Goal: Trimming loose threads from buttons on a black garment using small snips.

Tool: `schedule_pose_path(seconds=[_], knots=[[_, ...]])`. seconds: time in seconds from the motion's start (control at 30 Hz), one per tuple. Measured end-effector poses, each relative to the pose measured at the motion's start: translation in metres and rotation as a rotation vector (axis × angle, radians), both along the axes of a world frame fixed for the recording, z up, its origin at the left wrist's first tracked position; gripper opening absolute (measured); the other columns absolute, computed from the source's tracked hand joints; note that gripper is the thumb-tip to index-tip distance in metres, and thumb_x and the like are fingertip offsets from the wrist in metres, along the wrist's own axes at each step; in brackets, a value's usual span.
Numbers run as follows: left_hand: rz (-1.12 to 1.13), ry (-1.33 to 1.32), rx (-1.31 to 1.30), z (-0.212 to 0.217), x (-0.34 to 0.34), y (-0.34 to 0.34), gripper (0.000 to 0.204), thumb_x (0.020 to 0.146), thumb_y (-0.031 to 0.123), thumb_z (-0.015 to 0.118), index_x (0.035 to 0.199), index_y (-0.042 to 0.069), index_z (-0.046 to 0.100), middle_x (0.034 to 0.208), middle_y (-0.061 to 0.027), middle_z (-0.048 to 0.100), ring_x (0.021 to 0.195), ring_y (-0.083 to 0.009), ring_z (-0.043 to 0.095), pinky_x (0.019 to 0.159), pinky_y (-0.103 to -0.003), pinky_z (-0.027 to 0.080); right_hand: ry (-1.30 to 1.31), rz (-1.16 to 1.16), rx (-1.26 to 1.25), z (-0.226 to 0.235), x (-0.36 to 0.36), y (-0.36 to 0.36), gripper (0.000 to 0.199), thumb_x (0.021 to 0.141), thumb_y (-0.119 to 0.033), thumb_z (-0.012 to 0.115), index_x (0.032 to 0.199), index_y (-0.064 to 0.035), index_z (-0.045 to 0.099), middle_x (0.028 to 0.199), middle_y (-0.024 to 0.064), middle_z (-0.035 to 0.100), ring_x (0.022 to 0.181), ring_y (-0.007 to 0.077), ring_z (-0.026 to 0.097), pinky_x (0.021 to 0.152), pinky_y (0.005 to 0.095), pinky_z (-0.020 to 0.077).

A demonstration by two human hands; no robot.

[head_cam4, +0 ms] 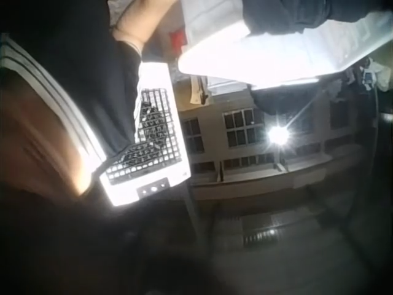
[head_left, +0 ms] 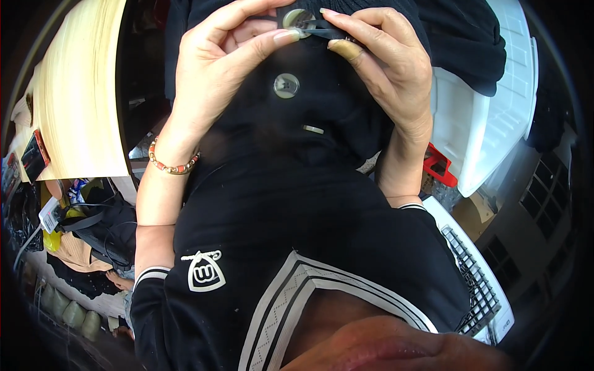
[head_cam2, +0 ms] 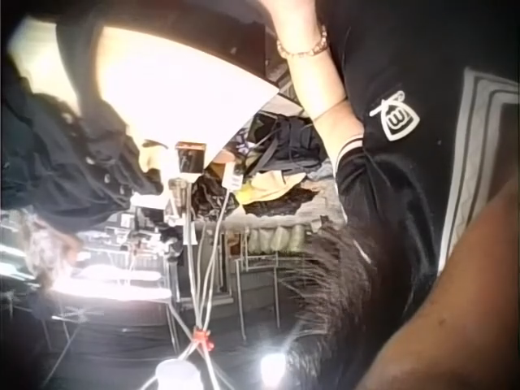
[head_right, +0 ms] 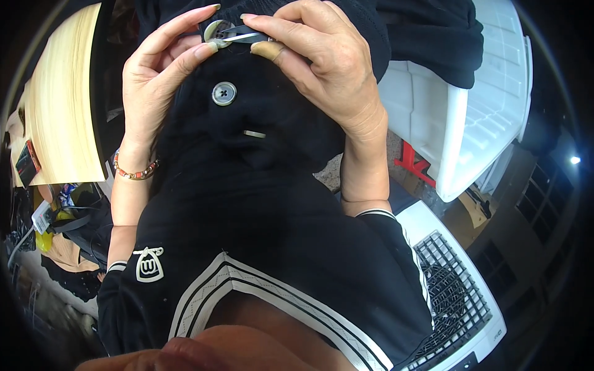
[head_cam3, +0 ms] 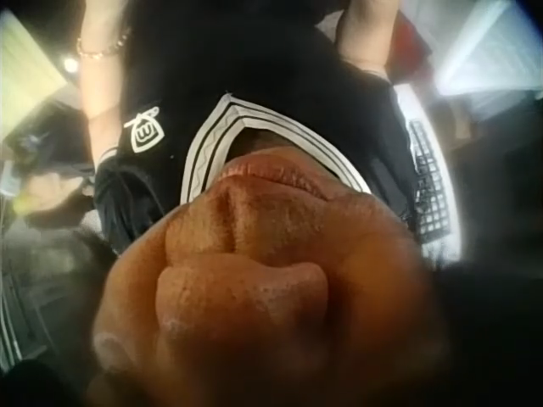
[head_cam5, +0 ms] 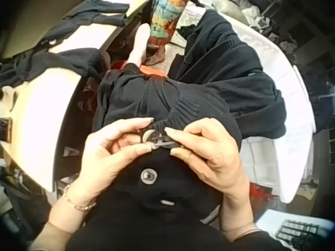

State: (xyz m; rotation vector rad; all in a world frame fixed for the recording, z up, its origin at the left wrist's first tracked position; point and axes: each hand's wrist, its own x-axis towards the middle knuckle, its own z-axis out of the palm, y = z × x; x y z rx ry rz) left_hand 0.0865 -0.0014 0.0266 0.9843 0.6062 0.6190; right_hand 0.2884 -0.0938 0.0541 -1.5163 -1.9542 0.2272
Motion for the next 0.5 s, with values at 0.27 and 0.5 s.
schedule_pose_path(seconds=[0.27,0.5], knots=[[0.004,-0.001,0.028,0.001,0.0,0.0,0.042,0.088,-0.011,0.065,0.129,-0.006,0.058,0.11,-0.0108,0.068,0.099,-0.0135,0.066,0.091,-0.025,0.055,0.06,-0.112,-0.095,0.025,-0.016,0.002,0.033,0.077,-0.006,0.078,0.11,-0.0028,0.072,0.085,0.0085,0.062,0.076,0.0239,0.059,0.068,0.0327,0.0453],[-0.014,-1.104,0.237,-0.075,0.039,0.012,0.041,0.088,-0.011,0.065,0.129,-0.006,0.059,0.11,-0.0109,0.068,0.098,-0.0129,0.066,0.09,-0.025,0.055,0.054,-0.098,-0.091,0.022,-0.018,0.003,0.031,0.078,-0.006,0.078,0.109,-0.0032,0.073,0.084,0.0085,0.061,0.075,0.0237,0.059,0.067,0.0323,0.0464]])
